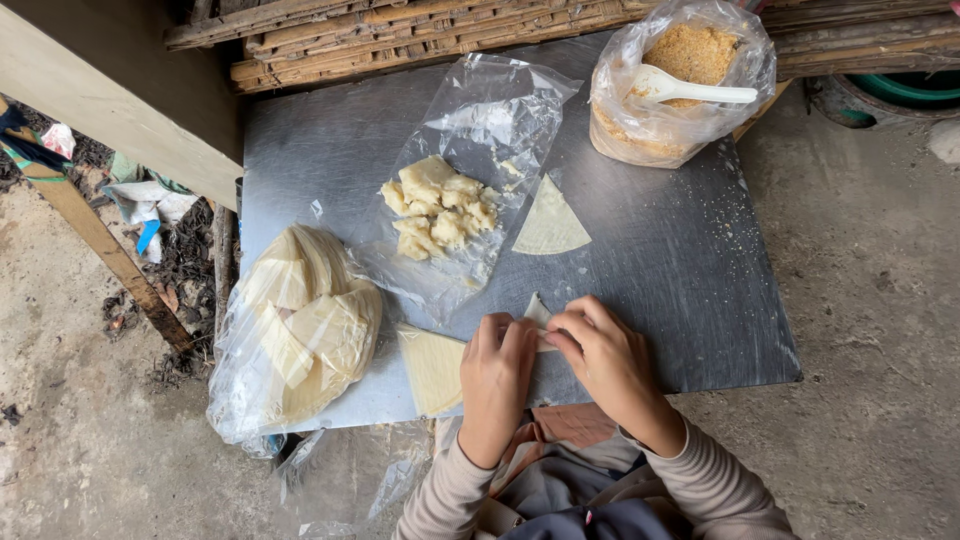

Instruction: The person assembles triangular food parcels by placing a filling onto thin wrappers and folding them. They use a spoon to add a granular filling and their hands to fold the wrappers into sealed parcels.

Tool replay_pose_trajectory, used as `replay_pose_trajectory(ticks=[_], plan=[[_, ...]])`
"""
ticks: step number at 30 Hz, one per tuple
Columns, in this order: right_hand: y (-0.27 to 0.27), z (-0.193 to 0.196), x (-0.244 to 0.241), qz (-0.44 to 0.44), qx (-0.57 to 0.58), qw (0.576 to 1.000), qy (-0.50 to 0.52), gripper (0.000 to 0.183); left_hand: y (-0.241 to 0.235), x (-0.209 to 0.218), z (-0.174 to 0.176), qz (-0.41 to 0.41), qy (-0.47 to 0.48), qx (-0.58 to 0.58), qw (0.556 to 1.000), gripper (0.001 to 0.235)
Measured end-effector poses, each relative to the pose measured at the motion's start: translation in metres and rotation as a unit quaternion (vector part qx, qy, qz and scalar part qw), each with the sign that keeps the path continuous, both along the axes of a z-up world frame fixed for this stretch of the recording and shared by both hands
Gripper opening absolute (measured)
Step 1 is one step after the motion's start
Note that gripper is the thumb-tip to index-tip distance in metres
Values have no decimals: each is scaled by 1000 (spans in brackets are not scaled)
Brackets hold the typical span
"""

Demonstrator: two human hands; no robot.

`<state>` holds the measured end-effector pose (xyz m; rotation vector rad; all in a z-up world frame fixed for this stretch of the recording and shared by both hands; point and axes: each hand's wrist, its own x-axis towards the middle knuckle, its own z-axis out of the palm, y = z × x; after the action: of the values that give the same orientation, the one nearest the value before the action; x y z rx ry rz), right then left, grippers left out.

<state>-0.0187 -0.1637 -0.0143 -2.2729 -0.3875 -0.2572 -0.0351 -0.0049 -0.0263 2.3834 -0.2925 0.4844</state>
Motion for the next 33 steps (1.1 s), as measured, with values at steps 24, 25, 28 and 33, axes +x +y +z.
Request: replay_pose_trajectory(ticks=[24,25,28,33], plan=[[-16,2,-1,90,-3,996,16,9,24,-2,1,-150,-25,21,988,21],[-19,3,-4,83,-7,996,20,9,24,-2,2,-157,-25,22,987,19],[-16,2,-10,51,-8,998,26,10,23,-5,5,-161,-16,29,986,18],[-11,0,-7,29,-2,999,23,10,18,-2,9,-146,-13,15,989,22]])
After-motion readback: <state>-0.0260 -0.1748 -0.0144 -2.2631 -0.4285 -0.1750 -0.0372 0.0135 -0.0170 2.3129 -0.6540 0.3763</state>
